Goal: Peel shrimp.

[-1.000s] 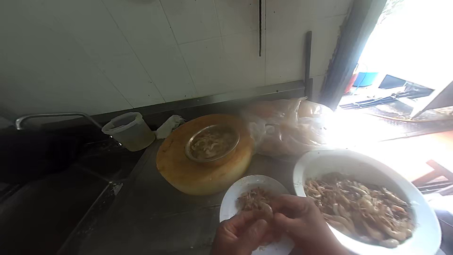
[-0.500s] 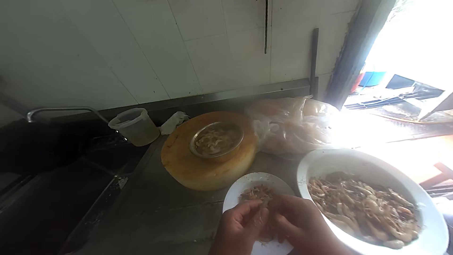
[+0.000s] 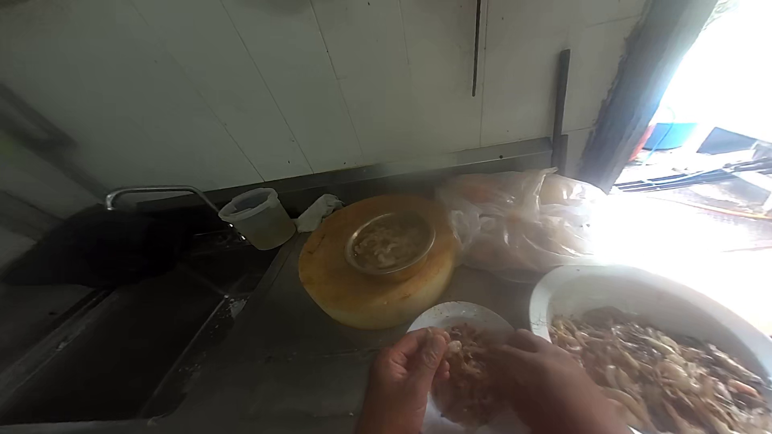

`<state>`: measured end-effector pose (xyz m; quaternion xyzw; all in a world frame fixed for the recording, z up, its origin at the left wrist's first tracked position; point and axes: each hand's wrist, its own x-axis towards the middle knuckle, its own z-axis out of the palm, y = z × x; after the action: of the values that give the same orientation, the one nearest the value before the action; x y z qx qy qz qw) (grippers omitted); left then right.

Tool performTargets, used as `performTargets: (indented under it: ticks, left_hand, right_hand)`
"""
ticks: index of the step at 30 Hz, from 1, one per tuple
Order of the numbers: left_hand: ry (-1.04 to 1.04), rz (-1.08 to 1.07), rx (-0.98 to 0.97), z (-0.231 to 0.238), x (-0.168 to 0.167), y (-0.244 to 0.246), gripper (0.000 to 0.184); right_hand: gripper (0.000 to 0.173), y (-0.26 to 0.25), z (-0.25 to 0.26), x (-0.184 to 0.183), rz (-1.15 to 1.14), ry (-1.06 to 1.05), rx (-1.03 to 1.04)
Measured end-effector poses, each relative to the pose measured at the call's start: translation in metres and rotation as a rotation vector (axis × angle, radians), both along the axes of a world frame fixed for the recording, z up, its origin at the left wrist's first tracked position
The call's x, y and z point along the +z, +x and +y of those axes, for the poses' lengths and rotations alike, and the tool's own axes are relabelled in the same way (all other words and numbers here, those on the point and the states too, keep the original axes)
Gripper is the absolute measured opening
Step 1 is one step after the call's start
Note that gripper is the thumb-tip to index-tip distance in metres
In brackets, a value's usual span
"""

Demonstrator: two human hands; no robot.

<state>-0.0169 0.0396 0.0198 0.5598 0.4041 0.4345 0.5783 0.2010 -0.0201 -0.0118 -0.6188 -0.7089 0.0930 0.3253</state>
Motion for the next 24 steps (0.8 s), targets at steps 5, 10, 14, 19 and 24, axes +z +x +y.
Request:
performTargets:
  ticks: [5, 10, 14, 19, 24]
  left_hand:
    - [0.318, 0.302, 0.285, 0.053, 0.04, -0.006, 0.021]
    - [0.52, 0.966, 0.283, 0.12, 0.08, -0.016, 0.065]
    - [0.774, 0.913, 0.268, 0.092, 0.064, -0.012, 0.069]
    - [0.7, 0.728, 0.048, 0.043, 0.011, -0.001, 0.049]
    - [0.694, 0.613, -0.063, 0.023, -0.024, 0.014, 0.031]
  right_hand:
    - [0.013, -0.015, 0.002, -0.003, -0.104, -0.06, 0.141]
    - [0.023, -0.003, -0.006, 0.012, -0.121, -0.144, 0.257]
    - [0.023, 0.054, -0.006, 0.058, -0.189, -0.211, 0.068]
    - [0.017, 0.116, 0.004, 0.076, -0.289, -0.655, -0.009]
    - [0.022, 0.107, 0.022, 0.046, -0.331, -0.653, -0.028]
